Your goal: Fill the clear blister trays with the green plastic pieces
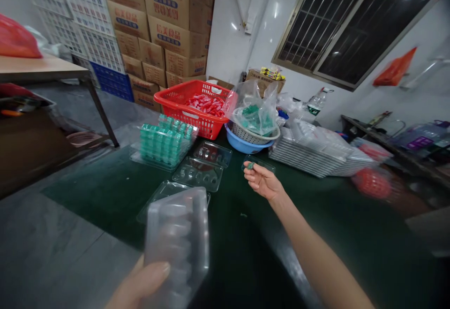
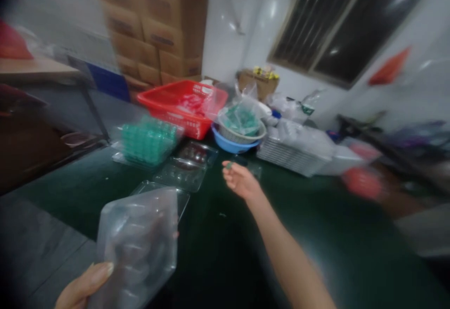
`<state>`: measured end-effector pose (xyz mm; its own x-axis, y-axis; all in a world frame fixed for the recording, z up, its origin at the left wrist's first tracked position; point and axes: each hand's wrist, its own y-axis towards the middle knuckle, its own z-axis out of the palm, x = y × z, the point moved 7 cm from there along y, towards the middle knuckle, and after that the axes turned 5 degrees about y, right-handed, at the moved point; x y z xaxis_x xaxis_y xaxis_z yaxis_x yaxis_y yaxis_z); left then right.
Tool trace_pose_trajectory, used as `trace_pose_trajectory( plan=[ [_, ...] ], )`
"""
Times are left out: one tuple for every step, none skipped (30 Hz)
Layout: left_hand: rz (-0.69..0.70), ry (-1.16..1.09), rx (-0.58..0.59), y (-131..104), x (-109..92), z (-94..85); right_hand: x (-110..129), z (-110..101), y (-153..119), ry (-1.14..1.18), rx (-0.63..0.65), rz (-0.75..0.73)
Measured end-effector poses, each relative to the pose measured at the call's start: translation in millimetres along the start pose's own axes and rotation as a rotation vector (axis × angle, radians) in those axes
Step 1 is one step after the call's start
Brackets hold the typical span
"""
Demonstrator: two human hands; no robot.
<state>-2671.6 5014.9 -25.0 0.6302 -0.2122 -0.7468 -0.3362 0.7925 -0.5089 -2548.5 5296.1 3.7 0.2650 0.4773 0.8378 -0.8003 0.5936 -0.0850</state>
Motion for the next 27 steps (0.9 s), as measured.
trace_pose_trajectory(
  plan=[
    [0.003,0.016,0.012,0.0,-1.0,5.4,-2.6,6.3,-2.5,0.048,0.012,0.017],
    [0.011,0.036,0.03,0.0,-3.0,10.9,-4.1,10.7,-4.6,0.054,0.009,0.025],
    [0.029,0.069,0.054,-0.1,-6.2,16.9,-5.0,13.7,-6.4,0.041,-0.001,0.028],
    [0.063,0.128,0.081,-0.7,-10.8,23.4,-5.6,15.6,-8.5,0.022,-0.012,0.03],
    [0.12,0.221,0.109,-1.9,-17.0,30.8,-5.9,16.5,-11.0,0.002,-0.025,0.033],
    [0.201,0.349,0.142,-4.2,-24.0,40.2,-5.9,16.5,-14.1,-0.016,-0.036,0.035],
    [0.302,0.504,0.173,-7.8,-30.7,51.6,-5.3,15.3,-18.1,-0.031,-0.05,0.033],
    [0.413,0.677,0.203,-12.2,-35.4,65.1,-4.0,12.8,-22.8,-0.044,-0.067,0.029],
    [0.517,0.855,0.225,-16.7,-36.7,79.9,-1.9,9.2,-28.4,-0.055,-0.087,0.023],
    [0.601,1.031,0.242,-20.1,-33.9,95.2,1.0,4.5,-34.8,-0.068,-0.109,0.018],
    [0.656,1.196,0.259,-21.6,-27.2,110.1,4.7,-0.8,-41.8,-0.082,-0.133,0.011],
    [0.678,1.351,0.275,-20.7,-17.5,123.5,9.3,-6.4,-49.3,-0.098,-0.157,0.004],
    [0.67,1.488,0.31,-17.8,-5.4,135.4,14.4,-12.0,-57.2,-0.116,-0.183,-0.003],
    [0.642,1.602,0.356,-13.7,7.0,145.0,19.6,-17.0,-65.3,-0.137,-0.21,-0.01],
    [0.621,1.679,0.413,-9.6,17.4,153.0,24.7,-21.0,-73.5,-0.162,-0.238,-0.019],
    [0.627,1.704,0.476,-6.6,24.0,160.3,29.0,-23.3,-81.6,-0.192,-0.263,-0.027],
    [0.656,1.675,0.523,-4.3,25.4,166.5,32.0,-23.5,-89.2,-0.229,-0.284,-0.035],
    [0.705,1.598,0.531,-2.2,20.9,171.1,33.2,-21.2,-96.2,-0.274,-0.296,-0.04],
    [0.771,1.488,0.485,-0.1,10.5,173.5,32.4,-16.4,-102.4,-0.325,-0.298,-0.043],
    [0.835,1.366,0.401,2.2,-2.9,173.2,29.7,-9.4,-107.7,-0.376,-0.292,-0.044],
    [0.889,1.249,0.303,4.3,-16.4,170.9,25.4,-0.5,-112.1,-0.427,-0.277,-0.042],
    [0.931,1.149,0.22,5.9,-27.6,167.9,19.8,9.9,-115.7,-0.475,-0.251,-0.036],
    [0.959,1.074,0.169,7.2,-35.2,165.7,13.6,21.0,-118.7,-0.52,-0.217,-0.029],
    [0.971,1.02,0.155,8.4,-39.2,164.7,7.6,32.2,-121.2,-0.562,-0.179,-0.025],
    [0.968,0.983,0.169,9.6,-40.4,164.3,2.3,42.5,-123.4,-0.602,-0.141,-0.024],
    [0.956,0.957,0.195,10.5,-39.8,163.9,-2.4,51.3,-125.3,-0.637,-0.106,-0.021],
    [0.94,0.937,0.216,11.0,-38.6,162.5,-6.2,58.2,-126.9,-0.664,-0.078,-0.017]
  ],
)
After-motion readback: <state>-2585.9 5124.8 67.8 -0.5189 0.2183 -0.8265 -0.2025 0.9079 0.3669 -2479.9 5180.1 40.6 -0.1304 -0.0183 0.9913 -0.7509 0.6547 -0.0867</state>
